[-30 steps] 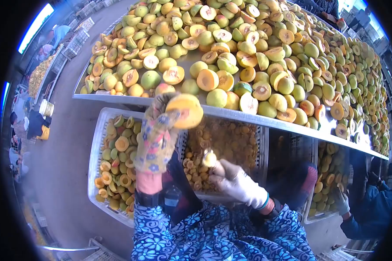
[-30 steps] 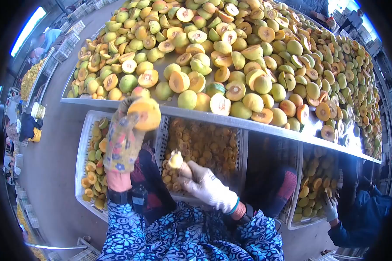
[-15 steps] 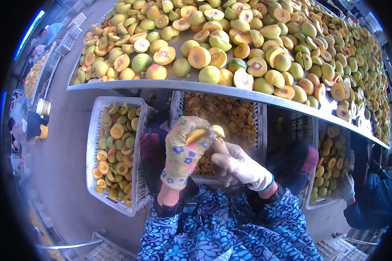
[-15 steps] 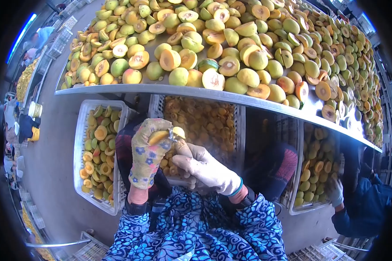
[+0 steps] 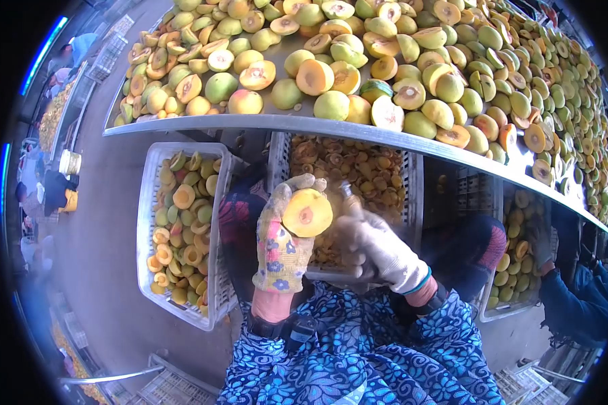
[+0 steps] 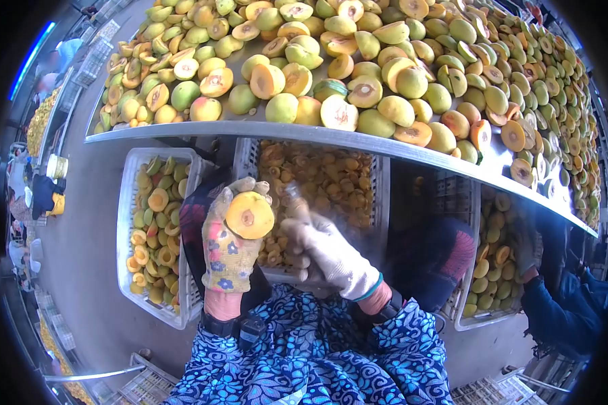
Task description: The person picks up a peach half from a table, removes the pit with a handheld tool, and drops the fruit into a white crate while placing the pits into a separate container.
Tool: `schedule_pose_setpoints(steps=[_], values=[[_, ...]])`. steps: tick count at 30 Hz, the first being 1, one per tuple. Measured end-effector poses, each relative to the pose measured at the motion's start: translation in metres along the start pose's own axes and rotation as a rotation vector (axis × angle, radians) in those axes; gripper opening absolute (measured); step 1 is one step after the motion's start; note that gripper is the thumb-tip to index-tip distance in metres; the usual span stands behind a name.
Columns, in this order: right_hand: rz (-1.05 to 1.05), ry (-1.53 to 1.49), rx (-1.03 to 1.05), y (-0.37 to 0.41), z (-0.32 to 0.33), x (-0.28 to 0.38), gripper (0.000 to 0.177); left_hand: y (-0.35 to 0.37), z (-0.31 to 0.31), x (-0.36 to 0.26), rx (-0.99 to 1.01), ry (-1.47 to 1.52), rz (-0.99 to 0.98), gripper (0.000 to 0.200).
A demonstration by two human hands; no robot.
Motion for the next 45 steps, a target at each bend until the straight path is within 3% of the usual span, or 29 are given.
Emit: schedule_pose_setpoints(steps=[3, 5, 7, 14, 16, 22, 27, 29, 30, 31, 32, 33, 34, 35, 37, 38, 41, 42, 45], values=[[0.197, 0.16, -0.136, 0.002, -0.005, 0.001, 0.024, 0.006, -0.006, -0.008, 0.063, -0.013, -0.096, 0.041], [0.635, 0.501, -0.11, 0.01, -0.016, 0.001, 0.024, 0.01, -0.011, -0.01, 0.066, -0.13, -0.188, 0.042], [0.685, 0.651, -0.025, 0.02, -0.028, 0.009, 0.023, 0.015, -0.022, -0.01, 0.004, -0.183, -0.189, 0.042], [0.665, 0.655, -0.045, 0.015, -0.021, -0.006, 0.028, 0.025, -0.036, -0.002, -0.008, -0.465, -0.344, 0.036], [0.663, 0.614, -0.035, 0.015, -0.02, -0.006, 0.029, 0.026, -0.037, 0.001, 0.009, -0.618, -0.534, 0.031], [0.518, 0.563, 0.05, 0.016, -0.016, -0.002, 0.031, 0.019, -0.038, 0.009, 0.027, -0.623, -0.679, 0.025], [0.465, 0.577, 0.211, 0.006, -0.009, 0.006, 0.03, 0.011, -0.037, 0.002, 0.025, -0.722, -0.626, 0.023], [0.377, 0.615, 0.247, 0.006, -0.004, 0.012, 0.033, 0.005, -0.036, -0.005, 0.143, -0.797, -0.514, 0.022], [0.375, 0.63, 0.269, 0.005, -0.003, 0.01, 0.034, 0.002, -0.034, -0.007, 0.191, -0.704, -0.354, 0.021], [0.372, 0.645, 0.294, 0.004, -0.002, 0.006, 0.034, -0.001, -0.033, -0.012, 0.192, -0.703, -0.351, 0.021], [0.516, 0.596, 0.285, 0.001, -0.007, 0.001, 0.033, -0.003, -0.032, -0.018, 0.279, -0.702, -0.155, 0.021], [0.517, 0.595, 0.289, 0.004, -0.007, 0.001, 0.033, -0.004, -0.031, -0.024, 0.363, -0.696, 0.038, 0.02], [0.276, 0.506, 0.339, 0.008, -0.006, 0.003, 0.035, -0.005, -0.032, -0.029, 0.359, -0.719, 0.13, 0.026], [0.036, 0.413, 0.384, 0.013, -0.008, 0.007, 0.038, -0.002, -0.034, -0.03, 0.358, -0.721, 0.125, 0.026], [0.1, 0.313, 0.438, 0.011, -0.006, 0.002, 0.042, 0.002, -0.044, -0.033, 0.363, -0.569, -0.135, 0.038], [0.158, 0.206, 0.482, 0.009, -0.005, 0.002, 0.045, 0.009, -0.049, -0.032, 0.27, -0.742, -0.338, 0.049], [0.146, 0.205, 0.537, 0.008, -0.007, -0.003, 0.048, 0.019, -0.021, -0.015, 0.304, -0.66, -0.483, 0.053], [0.048, 0.348, 0.478, 0.012, -0.014, 0.002, 0.049, 0.027, -0.018, -0.007, 0.087, -0.567, -0.44, 0.041], [0.058, 0.355, 0.511, 0.011, -0.007, 0.0, 0.046, 0.015, -0.019, -0.021, 0.17, -0.779, -0.302, 0.032]])
Point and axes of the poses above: each hand's wrist, its own y-axis away from the middle knuckle, its own z-axis out of the back of the hand, x = y × z, the point moved 1 cm from there along -y, towards the middle knuckle, and after that the axes turned 4 degrees about -x, right-handed, at the moved point
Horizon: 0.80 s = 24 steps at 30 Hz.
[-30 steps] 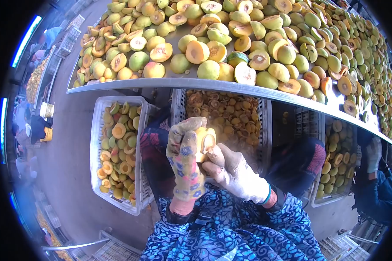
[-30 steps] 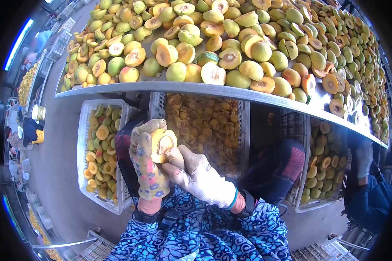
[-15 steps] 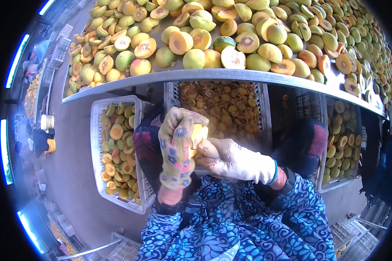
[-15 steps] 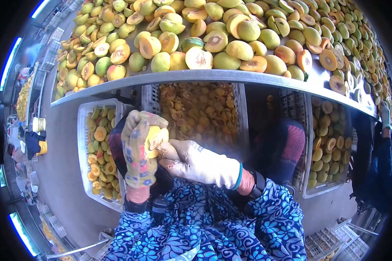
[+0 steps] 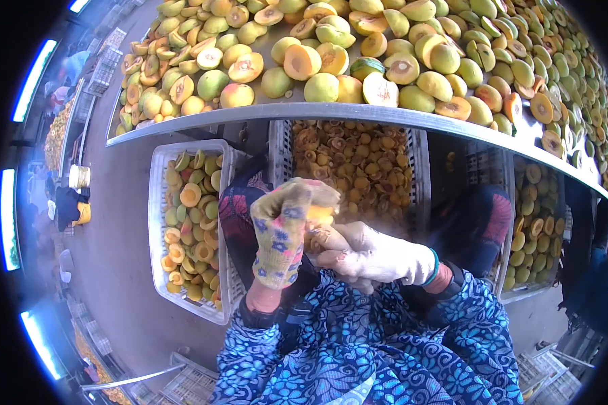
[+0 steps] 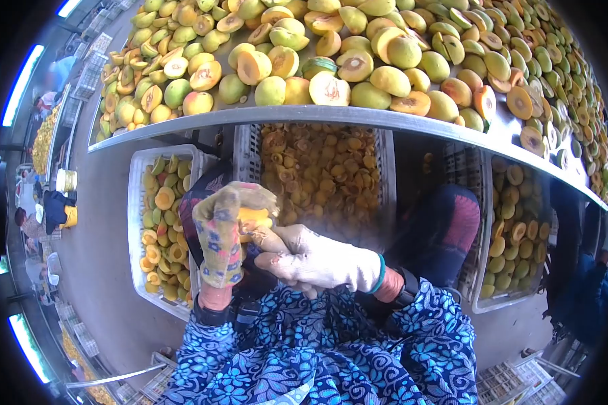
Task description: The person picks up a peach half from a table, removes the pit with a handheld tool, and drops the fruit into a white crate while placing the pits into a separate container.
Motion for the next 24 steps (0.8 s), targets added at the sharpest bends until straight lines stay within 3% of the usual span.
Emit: schedule_pose_setpoints(steps=[4, 6, 9, 10, 12, 15, 17, 19, 21, 22, 24], values=[[-0.05, -0.241, 0.033, 0.001, -0.002, -0.002, 0.038, -0.014, -0.007, -0.011, 0.105, -0.019, -0.073, 0.026], [-0.089, -0.166, -0.04, 0.002, -0.003, 0.007, 0.034, -0.02, -0.008, -0.012, 0.117, -0.057, -0.118, 0.025], [-0.204, -0.396, 0.019, 0.003, -0.001, 0.008, 0.031, -0.032, -0.008, -0.013, 0.272, -0.298, -0.463, 0.011], [-0.239, -0.443, 0.031, 0.004, 0.0, 0.011, 0.03, -0.038, -0.006, -0.013, 0.264, -0.292, -0.459, 0.011], [-0.283, -0.477, 0.05, 0.006, 0.001, 0.013, 0.028, -0.048, -0.002, -0.014, 0.46, -0.305, -0.427, 0.008], [-0.17, -0.337, -0.008, 0.006, 0.002, 0.009, 0.024, -0.055, 0.007, -0.013, 0.621, -0.347, -0.423, 0.011], [-0.212, -0.406, 0.024, 0.007, -0.002, 0.012, 0.024, -0.054, 0.011, -0.012, 0.722, -0.312, -0.401, 0.012], [-0.25, -0.468, 0.047, 0.007, -0.004, 0.011, 0.024, -0.048, 0.011, -0.006, 0.673, -0.196, -0.349, 0.015], [-0.247, -0.808, 0.259, 0.005, -0.005, 0.0, 0.025, -0.037, 0.008, -0.002, 0.53, 0.09, -0.198, 0.034], [-0.258, -0.796, 0.261, 0.002, -0.005, -0.005, 0.025, -0.03, 0.005, 0.0, 0.517, 0.093, -0.207, 0.034], [-0.21, -0.971, 0.351, -0.003, -0.004, -0.013, 0.026, -0.021, 0.001, 0.005, 0.263, 0.329, 0.04, 0.04]])
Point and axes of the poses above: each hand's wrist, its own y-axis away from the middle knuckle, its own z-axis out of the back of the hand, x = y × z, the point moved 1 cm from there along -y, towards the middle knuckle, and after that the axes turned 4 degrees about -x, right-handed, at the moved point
